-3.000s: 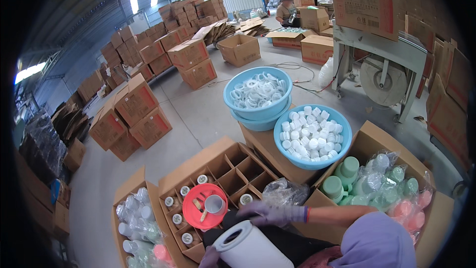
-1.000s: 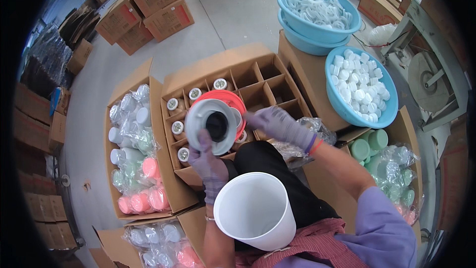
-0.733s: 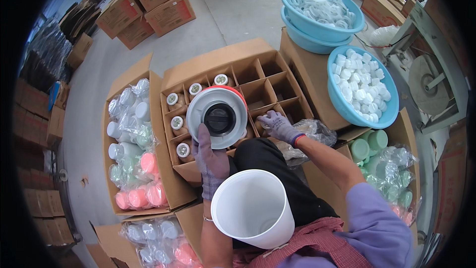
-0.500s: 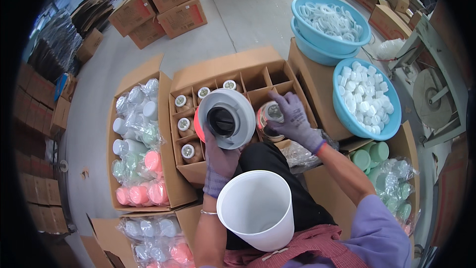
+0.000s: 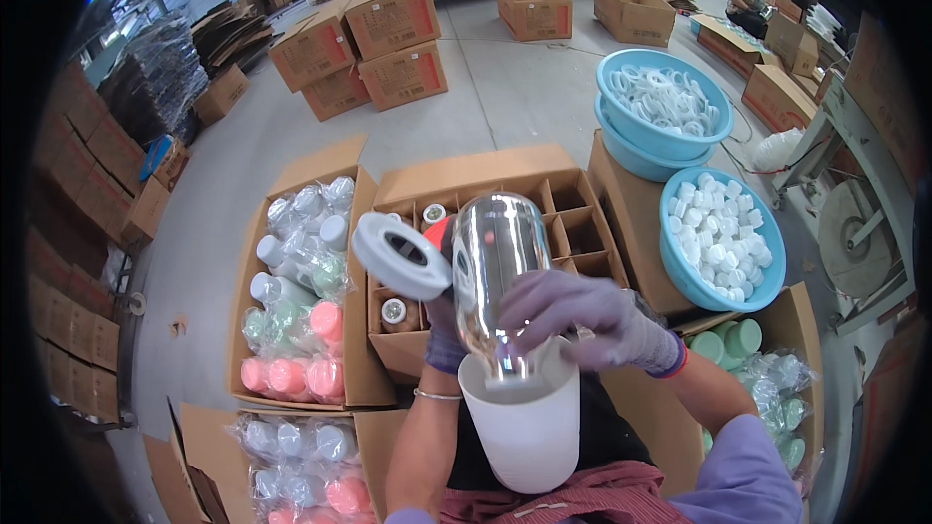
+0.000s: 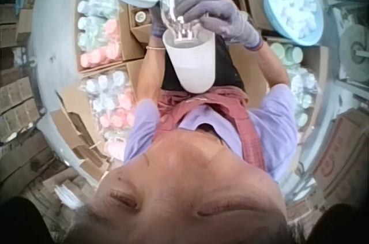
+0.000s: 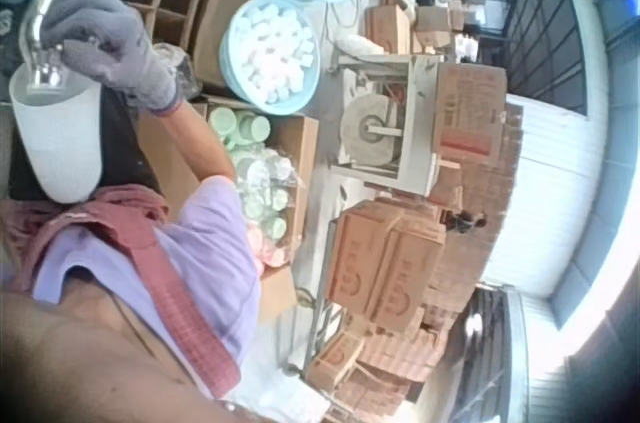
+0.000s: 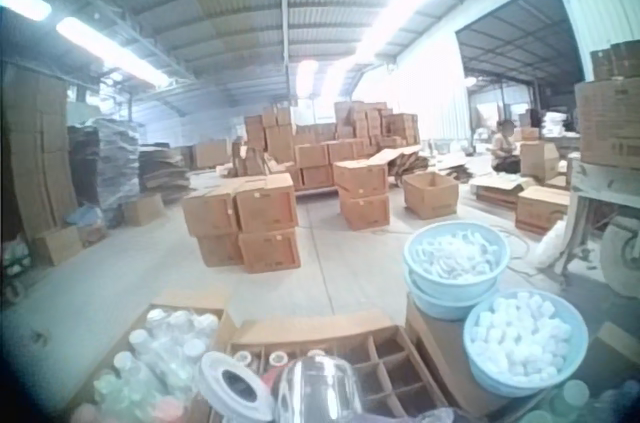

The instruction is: The person assembles thermos bottles by inserting the inner stainless steel liner into the outer shell, placing a black rubber seal, and screwing on the lid. They then wrap each completed unit in a clear plastic bag and place it into a cardboard box.

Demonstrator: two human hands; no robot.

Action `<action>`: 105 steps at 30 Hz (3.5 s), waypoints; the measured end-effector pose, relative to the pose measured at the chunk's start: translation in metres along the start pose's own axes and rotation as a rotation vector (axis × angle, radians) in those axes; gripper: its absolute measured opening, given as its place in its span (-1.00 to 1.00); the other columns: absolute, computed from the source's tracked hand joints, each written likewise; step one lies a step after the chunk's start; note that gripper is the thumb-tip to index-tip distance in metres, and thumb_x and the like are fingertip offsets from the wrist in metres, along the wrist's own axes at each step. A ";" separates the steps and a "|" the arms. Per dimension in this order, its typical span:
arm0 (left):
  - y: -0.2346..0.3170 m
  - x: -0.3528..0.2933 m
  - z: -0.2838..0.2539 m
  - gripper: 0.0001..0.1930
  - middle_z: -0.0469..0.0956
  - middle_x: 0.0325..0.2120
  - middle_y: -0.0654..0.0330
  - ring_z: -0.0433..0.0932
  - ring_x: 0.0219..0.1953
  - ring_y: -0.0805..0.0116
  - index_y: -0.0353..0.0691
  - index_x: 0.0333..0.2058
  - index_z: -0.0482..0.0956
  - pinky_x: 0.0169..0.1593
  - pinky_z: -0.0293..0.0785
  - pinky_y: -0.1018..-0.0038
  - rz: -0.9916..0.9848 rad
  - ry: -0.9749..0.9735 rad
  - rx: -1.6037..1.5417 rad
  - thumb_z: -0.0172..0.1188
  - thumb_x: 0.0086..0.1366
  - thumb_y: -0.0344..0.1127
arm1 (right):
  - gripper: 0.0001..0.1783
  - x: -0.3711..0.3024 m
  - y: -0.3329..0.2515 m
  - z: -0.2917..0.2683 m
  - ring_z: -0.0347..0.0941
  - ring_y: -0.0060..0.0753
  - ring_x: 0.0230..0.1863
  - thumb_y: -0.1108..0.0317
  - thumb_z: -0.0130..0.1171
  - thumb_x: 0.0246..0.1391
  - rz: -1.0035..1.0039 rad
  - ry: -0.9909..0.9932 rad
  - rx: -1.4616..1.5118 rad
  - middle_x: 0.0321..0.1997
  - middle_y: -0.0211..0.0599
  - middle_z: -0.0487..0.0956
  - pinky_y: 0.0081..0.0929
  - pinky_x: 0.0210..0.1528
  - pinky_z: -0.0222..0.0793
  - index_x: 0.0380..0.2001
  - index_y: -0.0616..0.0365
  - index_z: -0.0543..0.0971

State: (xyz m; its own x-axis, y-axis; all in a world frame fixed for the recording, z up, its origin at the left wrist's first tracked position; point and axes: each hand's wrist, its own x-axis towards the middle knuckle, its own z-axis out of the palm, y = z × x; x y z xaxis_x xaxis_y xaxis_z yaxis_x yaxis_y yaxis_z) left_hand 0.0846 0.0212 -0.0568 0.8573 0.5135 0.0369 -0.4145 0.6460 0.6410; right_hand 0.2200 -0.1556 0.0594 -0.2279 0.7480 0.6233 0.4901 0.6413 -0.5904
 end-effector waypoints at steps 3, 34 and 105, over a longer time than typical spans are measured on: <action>0.015 -0.025 -0.003 -0.33 0.46 0.12 -0.01 0.49 0.12 0.17 -0.32 0.29 0.26 0.21 0.47 0.26 0.061 0.002 0.197 -0.01 0.42 0.10 | -0.25 -0.001 -0.007 0.015 0.21 -0.12 0.38 0.38 0.30 0.00 0.315 0.388 -0.212 0.34 -0.08 0.29 -0.16 0.42 0.09 0.30 0.22 0.33; 0.061 -0.078 0.028 -0.42 0.58 0.01 -0.07 0.54 0.10 0.08 -0.35 0.07 0.60 0.20 0.41 0.30 0.485 -0.069 1.014 0.30 0.23 0.01 | -0.60 0.003 0.014 0.027 0.52 -0.61 -0.11 0.25 0.07 0.31 0.896 0.291 0.576 -0.15 -0.38 0.62 -0.58 0.01 0.45 0.06 0.33 0.55; 0.025 -0.128 0.091 -0.79 0.70 -0.21 0.13 0.66 -0.11 0.28 -0.27 -0.18 0.69 0.11 0.48 0.33 0.281 -0.092 1.344 0.22 0.20 -0.43 | -0.51 -0.124 -0.020 0.012 0.47 -0.42 0.13 0.04 0.00 0.35 0.837 0.614 0.680 0.12 -0.22 0.50 -0.40 0.24 0.35 0.20 0.10 0.38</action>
State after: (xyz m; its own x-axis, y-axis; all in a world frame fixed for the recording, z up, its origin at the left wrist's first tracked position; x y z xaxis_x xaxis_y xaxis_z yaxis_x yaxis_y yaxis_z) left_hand -0.0077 -0.0792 0.0245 0.8334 0.4618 0.3037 -0.0094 -0.5376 0.8431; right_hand 0.2290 -0.2595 -0.0123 0.4664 0.8835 -0.0443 -0.2823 0.1012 -0.9540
